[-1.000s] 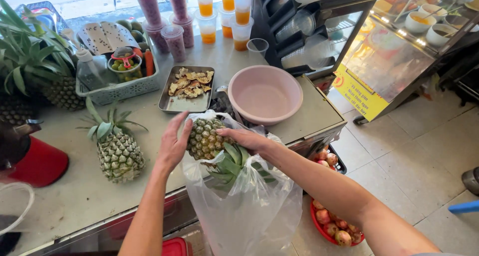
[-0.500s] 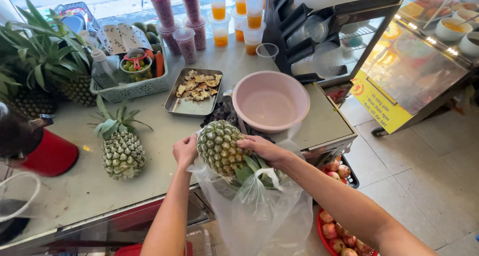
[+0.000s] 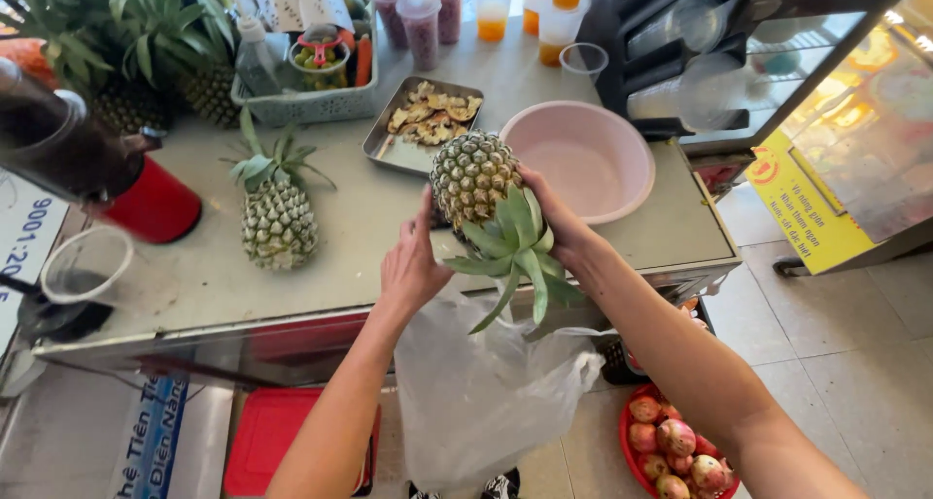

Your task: The person repeatedly picks up pineapples from a plastic bag on the floor and places them on a metal counter next to a juice dispenser. They also handle a plastic bag, a pink bowl, and a metal tray containing food scraps.

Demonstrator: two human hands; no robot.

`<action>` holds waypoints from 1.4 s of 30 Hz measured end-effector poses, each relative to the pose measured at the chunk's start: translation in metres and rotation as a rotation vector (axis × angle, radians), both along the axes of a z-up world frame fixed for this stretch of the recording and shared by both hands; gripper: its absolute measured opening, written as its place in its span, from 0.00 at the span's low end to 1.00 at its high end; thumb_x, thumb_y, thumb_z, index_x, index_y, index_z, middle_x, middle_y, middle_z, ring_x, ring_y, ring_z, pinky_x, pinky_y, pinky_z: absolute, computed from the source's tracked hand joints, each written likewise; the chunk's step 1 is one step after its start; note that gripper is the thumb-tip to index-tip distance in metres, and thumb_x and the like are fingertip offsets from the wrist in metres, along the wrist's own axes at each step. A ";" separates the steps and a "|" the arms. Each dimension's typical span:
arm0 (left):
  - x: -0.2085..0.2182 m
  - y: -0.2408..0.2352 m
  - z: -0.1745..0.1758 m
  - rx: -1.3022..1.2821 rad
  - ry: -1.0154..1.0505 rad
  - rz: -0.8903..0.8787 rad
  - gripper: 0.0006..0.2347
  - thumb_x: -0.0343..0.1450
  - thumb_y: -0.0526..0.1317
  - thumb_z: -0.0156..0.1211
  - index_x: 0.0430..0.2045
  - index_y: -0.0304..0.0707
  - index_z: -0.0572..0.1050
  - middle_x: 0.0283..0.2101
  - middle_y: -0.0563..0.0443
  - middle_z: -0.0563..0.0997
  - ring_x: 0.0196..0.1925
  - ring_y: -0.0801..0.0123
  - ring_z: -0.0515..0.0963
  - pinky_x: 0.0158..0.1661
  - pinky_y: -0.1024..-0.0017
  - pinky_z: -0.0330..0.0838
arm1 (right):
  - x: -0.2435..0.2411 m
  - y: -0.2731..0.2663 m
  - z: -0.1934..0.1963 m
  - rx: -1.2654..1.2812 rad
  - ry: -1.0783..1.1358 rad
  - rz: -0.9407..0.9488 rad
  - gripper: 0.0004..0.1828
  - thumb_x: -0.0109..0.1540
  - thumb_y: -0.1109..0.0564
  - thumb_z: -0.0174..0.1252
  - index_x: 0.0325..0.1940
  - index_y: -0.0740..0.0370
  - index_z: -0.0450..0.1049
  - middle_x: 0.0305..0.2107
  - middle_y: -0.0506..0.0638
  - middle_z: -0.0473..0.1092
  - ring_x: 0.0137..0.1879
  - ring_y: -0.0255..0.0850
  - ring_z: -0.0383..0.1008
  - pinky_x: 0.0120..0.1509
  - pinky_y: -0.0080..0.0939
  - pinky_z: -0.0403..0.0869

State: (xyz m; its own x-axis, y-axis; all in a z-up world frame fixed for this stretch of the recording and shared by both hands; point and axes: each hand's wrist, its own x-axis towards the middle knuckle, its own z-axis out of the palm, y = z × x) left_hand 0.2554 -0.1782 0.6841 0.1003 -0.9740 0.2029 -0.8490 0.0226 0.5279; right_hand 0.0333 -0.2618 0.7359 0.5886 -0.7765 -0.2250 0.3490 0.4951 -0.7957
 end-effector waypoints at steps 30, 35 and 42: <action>0.159 0.069 0.029 0.312 1.400 -0.206 0.44 0.64 0.73 0.46 0.67 0.37 0.62 0.59 0.34 0.76 0.53 0.51 0.80 0.45 0.58 0.78 | 0.171 0.057 0.037 -0.341 0.616 0.349 0.45 0.62 0.24 0.42 0.75 0.51 0.61 0.64 0.47 0.67 0.63 0.41 0.70 0.62 0.51 0.72; 0.170 0.073 0.045 0.382 1.163 -0.117 0.47 0.67 0.76 0.45 0.67 0.29 0.67 0.61 0.36 0.78 0.57 0.60 0.81 0.50 0.68 0.77 | 0.170 0.050 0.020 -0.234 0.660 0.431 0.47 0.61 0.22 0.41 0.73 0.54 0.63 0.62 0.52 0.70 0.62 0.45 0.72 0.60 0.55 0.76; 0.191 0.062 0.059 0.279 0.724 -0.048 0.47 0.62 0.77 0.39 0.55 0.31 0.79 0.45 0.40 0.84 0.43 0.63 0.82 0.42 0.70 0.74 | 0.168 0.038 0.007 -0.239 0.476 0.402 0.41 0.60 0.34 0.56 0.71 0.57 0.62 0.60 0.52 0.70 0.61 0.46 0.74 0.60 0.59 0.77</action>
State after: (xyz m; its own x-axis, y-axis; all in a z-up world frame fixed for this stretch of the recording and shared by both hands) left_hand 0.4467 -0.1164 0.7432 0.0707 -0.9862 -0.1499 -0.2917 -0.1642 0.9423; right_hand 0.2010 -0.2242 0.7430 0.7219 -0.5782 -0.3803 -0.2419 0.3040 -0.9215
